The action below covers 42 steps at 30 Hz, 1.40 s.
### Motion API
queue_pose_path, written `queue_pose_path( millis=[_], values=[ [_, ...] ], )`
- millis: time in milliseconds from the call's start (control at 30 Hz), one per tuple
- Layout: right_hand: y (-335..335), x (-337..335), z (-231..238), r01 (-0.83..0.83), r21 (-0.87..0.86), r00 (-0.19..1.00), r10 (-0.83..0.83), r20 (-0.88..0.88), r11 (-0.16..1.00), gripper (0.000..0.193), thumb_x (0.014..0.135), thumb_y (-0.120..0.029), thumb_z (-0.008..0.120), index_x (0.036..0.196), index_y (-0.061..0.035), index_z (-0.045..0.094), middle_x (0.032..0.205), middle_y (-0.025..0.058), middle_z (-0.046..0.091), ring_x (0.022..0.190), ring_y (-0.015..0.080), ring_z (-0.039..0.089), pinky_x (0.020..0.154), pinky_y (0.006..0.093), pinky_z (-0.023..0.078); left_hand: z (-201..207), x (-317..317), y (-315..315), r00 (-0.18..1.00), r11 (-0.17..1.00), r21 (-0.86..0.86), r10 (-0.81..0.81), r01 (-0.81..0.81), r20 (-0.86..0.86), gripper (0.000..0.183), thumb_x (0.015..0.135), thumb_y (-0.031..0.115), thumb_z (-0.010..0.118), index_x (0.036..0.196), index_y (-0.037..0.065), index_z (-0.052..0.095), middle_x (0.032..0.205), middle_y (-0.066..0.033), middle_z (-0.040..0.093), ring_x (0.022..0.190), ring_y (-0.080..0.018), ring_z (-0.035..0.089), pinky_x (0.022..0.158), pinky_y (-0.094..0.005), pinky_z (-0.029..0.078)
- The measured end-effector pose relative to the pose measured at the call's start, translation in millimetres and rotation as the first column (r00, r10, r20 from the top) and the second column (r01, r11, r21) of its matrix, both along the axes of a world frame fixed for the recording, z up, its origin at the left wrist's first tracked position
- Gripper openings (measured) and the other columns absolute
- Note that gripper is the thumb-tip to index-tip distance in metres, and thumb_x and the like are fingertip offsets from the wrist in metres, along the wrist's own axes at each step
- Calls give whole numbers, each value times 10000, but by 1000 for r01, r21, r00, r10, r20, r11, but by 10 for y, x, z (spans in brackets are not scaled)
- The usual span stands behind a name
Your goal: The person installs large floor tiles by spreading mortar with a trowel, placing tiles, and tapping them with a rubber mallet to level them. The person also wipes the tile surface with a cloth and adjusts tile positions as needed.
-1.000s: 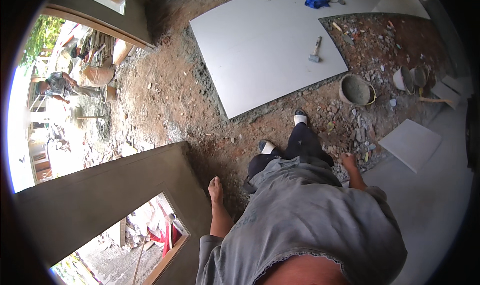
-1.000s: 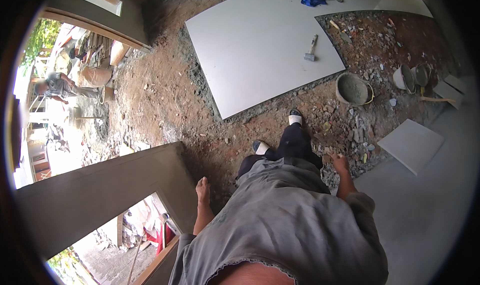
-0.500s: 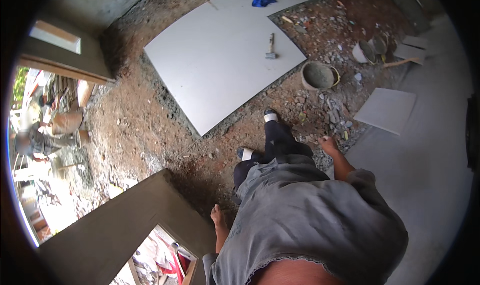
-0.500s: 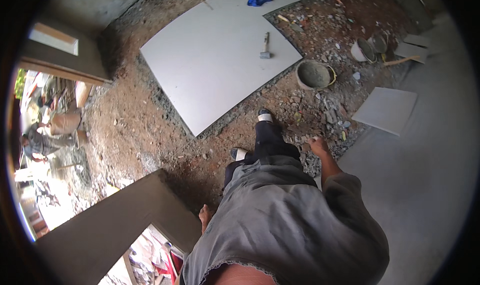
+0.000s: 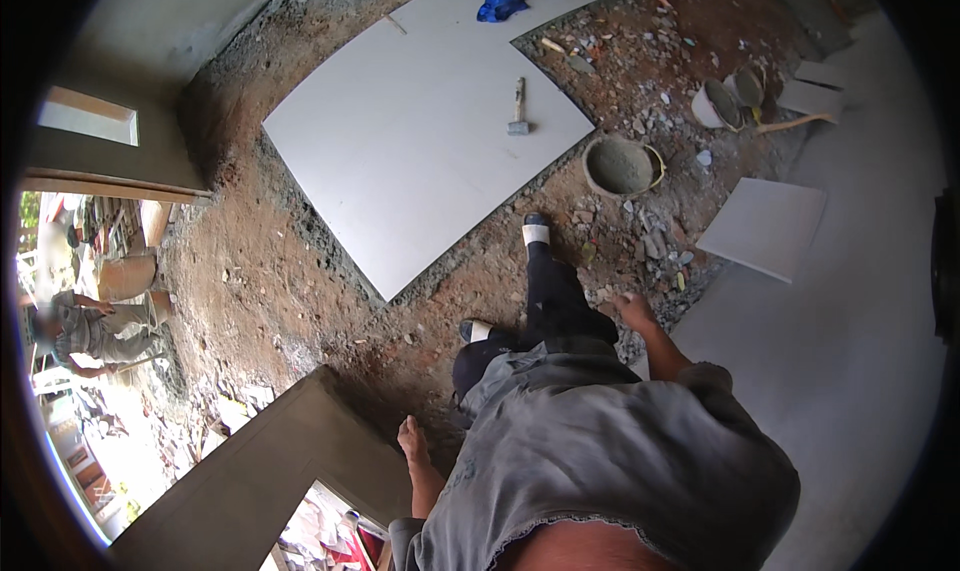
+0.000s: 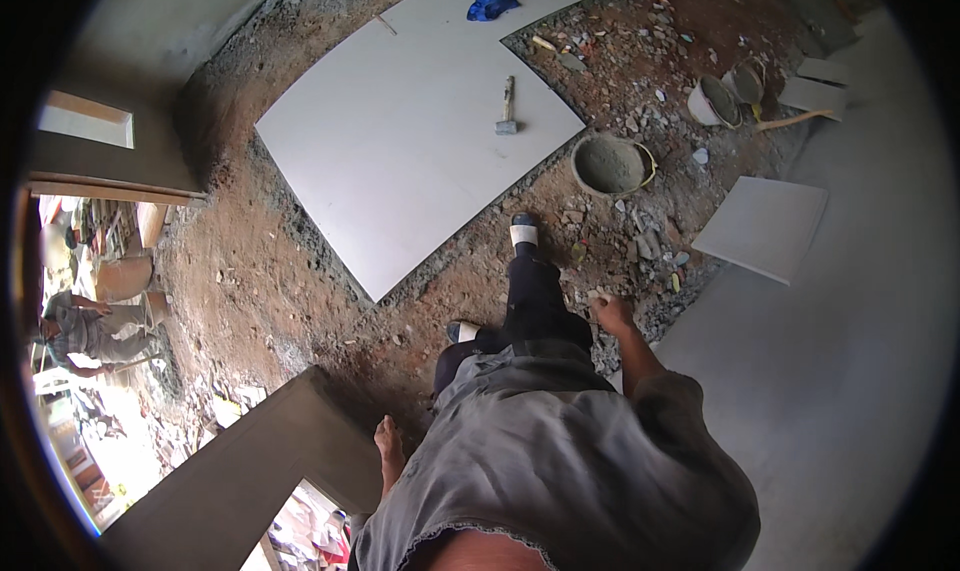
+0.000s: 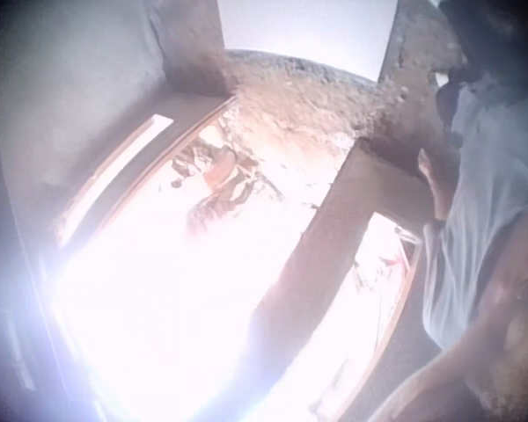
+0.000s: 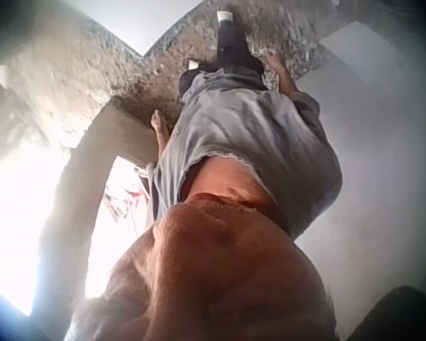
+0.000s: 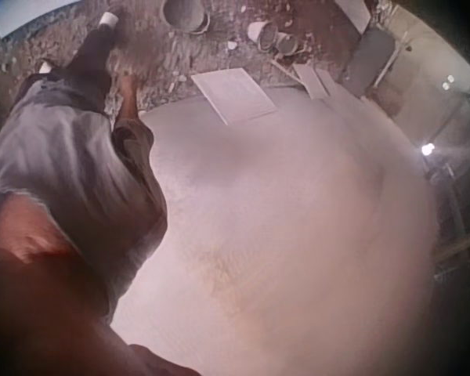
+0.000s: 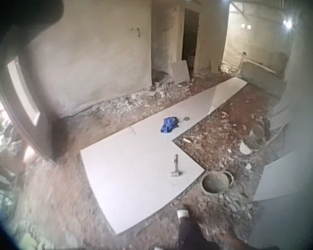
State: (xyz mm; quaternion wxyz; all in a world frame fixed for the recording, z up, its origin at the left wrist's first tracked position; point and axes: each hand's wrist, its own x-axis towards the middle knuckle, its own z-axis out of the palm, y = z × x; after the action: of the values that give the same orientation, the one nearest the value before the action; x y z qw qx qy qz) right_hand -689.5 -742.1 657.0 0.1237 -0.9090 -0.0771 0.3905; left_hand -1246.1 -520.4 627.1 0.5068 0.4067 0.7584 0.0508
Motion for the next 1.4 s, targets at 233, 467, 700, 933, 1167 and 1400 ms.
queue_pose_path(
  millis=[233,467,700,933,1167,1400],
  values=[
    [1218,1048,-552,-198,54,961,205,-188,979,407,904,-426,571,1120,-88,641,1031,158,675,987,332,638,838,413,490,223,1080,-48,981,981,80,-168,175,-94,472,949,358,524,1108,-79,604,913,-154,663,850,-225,611,771,-352,471],
    [2781,2489,-2812,-161,163,987,159,25,973,452,928,-366,562,1210,-13,582,1143,197,650,1067,320,623,910,407,480,-704,1448,-79,913,966,-225,-200,124,-357,496,913,310,586,1204,-92,565,1140,-235,645,1052,-299,635,896,-350,483],
    [3862,3332,-4983,-452,-57,685,387,617,890,748,830,-488,646,1411,-91,394,1399,184,411,1307,353,371,1074,487,310,-3162,1095,820,805,959,-96,-276,266,-525,464,916,305,563,1182,-75,568,1154,-255,609,1093,-394,580,934,-429,453],
    [4505,3904,-5488,-585,39,699,478,532,810,788,798,-485,680,1389,-48,397,1330,212,466,1231,387,455,1016,457,399,-5107,1181,1901,747,879,165,-265,447,-610,611,900,274,628,1338,-90,409,1370,-324,421,1294,-460,385,1084,-477,322],
    [4535,3640,-5380,-671,-5,699,635,329,741,643,840,-375,652,1347,-36,450,1273,218,516,1199,397,485,972,453,432,-5611,1316,2842,707,921,233,-61,312,-705,744,926,474,532,1415,-53,337,1471,-268,326,1370,-400,308,1110,-498,257],
    [4566,3784,-5630,-847,-317,213,819,532,426,507,840,-76,541,1345,-90,502,1344,159,502,1272,332,436,1076,478,315,-5696,1454,3193,704,985,136,22,107,-710,821,919,598,444,1465,6,285,1525,-189,282,1430,-319,228,1138,-545,160]
  ],
)
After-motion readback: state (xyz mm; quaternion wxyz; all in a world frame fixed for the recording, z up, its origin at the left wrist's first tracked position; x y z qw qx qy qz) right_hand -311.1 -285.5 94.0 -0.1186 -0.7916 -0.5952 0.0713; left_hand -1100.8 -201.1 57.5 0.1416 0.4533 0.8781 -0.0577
